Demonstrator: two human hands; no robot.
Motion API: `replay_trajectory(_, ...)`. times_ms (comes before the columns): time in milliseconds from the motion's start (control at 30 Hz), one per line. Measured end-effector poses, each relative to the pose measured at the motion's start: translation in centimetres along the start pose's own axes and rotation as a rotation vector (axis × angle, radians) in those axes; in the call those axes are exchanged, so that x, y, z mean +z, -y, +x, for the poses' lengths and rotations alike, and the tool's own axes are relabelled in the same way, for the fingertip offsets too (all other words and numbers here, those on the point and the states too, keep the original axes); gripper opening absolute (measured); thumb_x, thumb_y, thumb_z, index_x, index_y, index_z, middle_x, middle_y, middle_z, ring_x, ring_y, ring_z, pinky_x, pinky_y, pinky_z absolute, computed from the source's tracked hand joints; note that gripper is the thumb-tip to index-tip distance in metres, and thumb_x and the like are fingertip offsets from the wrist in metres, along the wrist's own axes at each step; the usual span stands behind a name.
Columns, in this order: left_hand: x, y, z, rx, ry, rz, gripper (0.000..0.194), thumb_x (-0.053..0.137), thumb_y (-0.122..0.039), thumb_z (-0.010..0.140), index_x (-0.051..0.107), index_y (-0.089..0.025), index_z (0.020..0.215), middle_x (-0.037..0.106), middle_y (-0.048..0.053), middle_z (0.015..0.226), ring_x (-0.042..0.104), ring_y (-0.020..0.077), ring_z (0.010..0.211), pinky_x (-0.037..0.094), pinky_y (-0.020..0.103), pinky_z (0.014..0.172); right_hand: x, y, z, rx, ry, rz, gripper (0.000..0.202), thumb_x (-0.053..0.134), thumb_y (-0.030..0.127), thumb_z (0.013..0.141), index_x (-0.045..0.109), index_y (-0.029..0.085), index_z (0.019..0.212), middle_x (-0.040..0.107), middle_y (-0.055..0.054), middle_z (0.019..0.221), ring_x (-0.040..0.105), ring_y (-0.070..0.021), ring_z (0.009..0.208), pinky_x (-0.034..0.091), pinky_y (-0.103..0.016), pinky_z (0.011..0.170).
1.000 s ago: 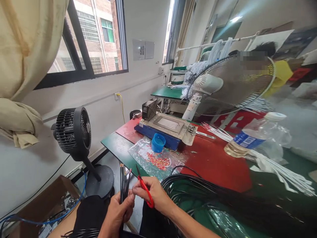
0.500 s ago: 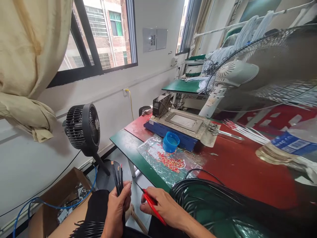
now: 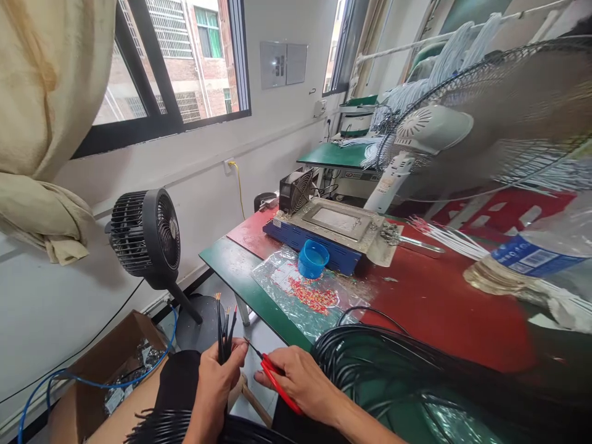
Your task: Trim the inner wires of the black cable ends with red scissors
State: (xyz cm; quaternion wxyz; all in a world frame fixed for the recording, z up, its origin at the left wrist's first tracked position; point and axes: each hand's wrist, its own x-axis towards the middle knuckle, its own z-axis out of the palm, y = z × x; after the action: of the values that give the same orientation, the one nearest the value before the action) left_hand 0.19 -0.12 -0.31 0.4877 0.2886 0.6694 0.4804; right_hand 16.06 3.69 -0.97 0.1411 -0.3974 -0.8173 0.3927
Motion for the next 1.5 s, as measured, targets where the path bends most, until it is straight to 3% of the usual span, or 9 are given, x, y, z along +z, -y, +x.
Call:
replay_trajectory(167, 0.1, 0.1, 0.2, -0.006, 0.023, -0.029, 0.042, 0.069, -0.046, 0.056, 0.061, -0.01, 0.076, 0.036, -0.009, 0.043, 0.024, 0.0022, 0.037, 0.012, 0.02, 0.04, 0.7, -0.6, 0.1, 0.004, -0.054, -0.04, 0.044, 0.045, 0.044, 0.081, 0.031, 0.016, 0.05, 0.028, 0.005, 0.049, 0.024, -0.0068, 0.047, 0.013, -0.025, 0.049)
replay_trajectory(267, 0.3, 0.2, 0.1, -0.021, 0.02, -0.065, 0.041, 0.07, -0.046, 0.056, 0.061, -0.011, 0.075, 0.04, -0.008, 0.046, 0.024, 0.0013, 0.037, 0.012, 0.02, 0.039, 0.7, -0.7, 0.2, 0.022, -0.051, 0.055, 0.048, 0.047, 0.046, 0.081, 0.03, 0.016, 0.048, 0.025, 0.005, 0.047, 0.024, -0.0062, 0.047, 0.014, -0.024, 0.048)
replay_trajectory(467, 0.4, 0.7, -0.5, -0.112, 0.158, -0.18, 0.047, 0.072, -0.043, 0.056, 0.061, -0.01, 0.087, 0.036, -0.01, 0.041, 0.025, 0.002, 0.038, 0.012, 0.019, 0.04, 0.4, -0.5, 0.5, 0.128, -0.005, 0.676, 0.045, 0.051, 0.056, 0.076, 0.054, 0.015, 0.059, 0.039, 0.005, 0.043, 0.034, -0.0063, 0.039, 0.024, -0.02, 0.041)
replay_trajectory(667, 0.6, 0.8, -1.5, -0.134, 0.241, -0.195, 0.035, 0.074, -0.037, 0.057, 0.062, -0.011, 0.077, 0.047, -0.005, 0.044, 0.034, 0.0034, 0.039, 0.019, 0.019, 0.039, 0.5, -0.1, 0.6, 0.176, 0.016, 1.057, 0.046, 0.058, 0.058, 0.069, 0.056, 0.012, 0.059, 0.045, 0.003, 0.042, 0.036, -0.005, 0.034, 0.025, -0.018, 0.036)
replay_trajectory(900, 1.1, 1.0, -1.3, -0.093, 0.182, -0.176, 0.035, 0.073, -0.04, 0.056, 0.062, -0.011, 0.072, 0.049, -0.004, 0.038, 0.036, 0.0048, 0.036, 0.024, 0.019, 0.038, 0.4, 0.1, 0.4, 0.153, 0.059, 1.014, 0.042, 0.068, 0.052, 0.061, 0.053, 0.013, 0.055, 0.046, 0.004, 0.042, 0.037, -0.0044, 0.035, 0.027, -0.017, 0.035)
replay_trajectory(1033, 1.0, 0.9, -1.3, -0.09, 0.163, -0.216, 0.035, 0.074, -0.04, 0.054, 0.062, -0.012, 0.072, 0.049, -0.005, 0.041, 0.036, 0.0039, 0.036, 0.022, 0.018, 0.038, 0.4, 0.2, 0.3, 0.167, 0.075, 1.114, 0.043, 0.067, 0.053, 0.062, 0.054, 0.012, 0.057, 0.046, 0.004, 0.042, 0.038, -0.0049, 0.035, 0.028, -0.018, 0.036)
replay_trajectory(1167, 1.1, 1.1, -1.4, -0.125, 0.185, -0.243, 0.039, 0.076, -0.042, 0.051, 0.061, -0.013, 0.071, 0.052, -0.004, 0.047, 0.036, 0.0029, 0.035, 0.017, 0.018, 0.038, 0.5, 0.3, 0.3, 0.19, 0.065, 1.177, 0.045, 0.064, 0.055, 0.066, 0.056, 0.011, 0.059, 0.047, 0.003, 0.042, 0.039, -0.0056, 0.035, 0.027, -0.018, 0.035)
replay_trajectory(1500, 1.0, 1.8, -1.1, -0.173, 0.289, -0.251, 0.038, 0.07, -0.05, 0.055, 0.052, -0.016, 0.056, 0.043, -0.006, 0.034, 0.027, 0.0028, 0.031, 0.011, 0.021, 0.038, 0.9, 0.1, 0.3, 0.134, 0.075, 1.135, 0.042, 0.069, 0.051, 0.063, 0.058, 0.011, 0.061, 0.047, 0.004, 0.043, 0.04, -0.0055, 0.037, 0.029, -0.018, 0.037)
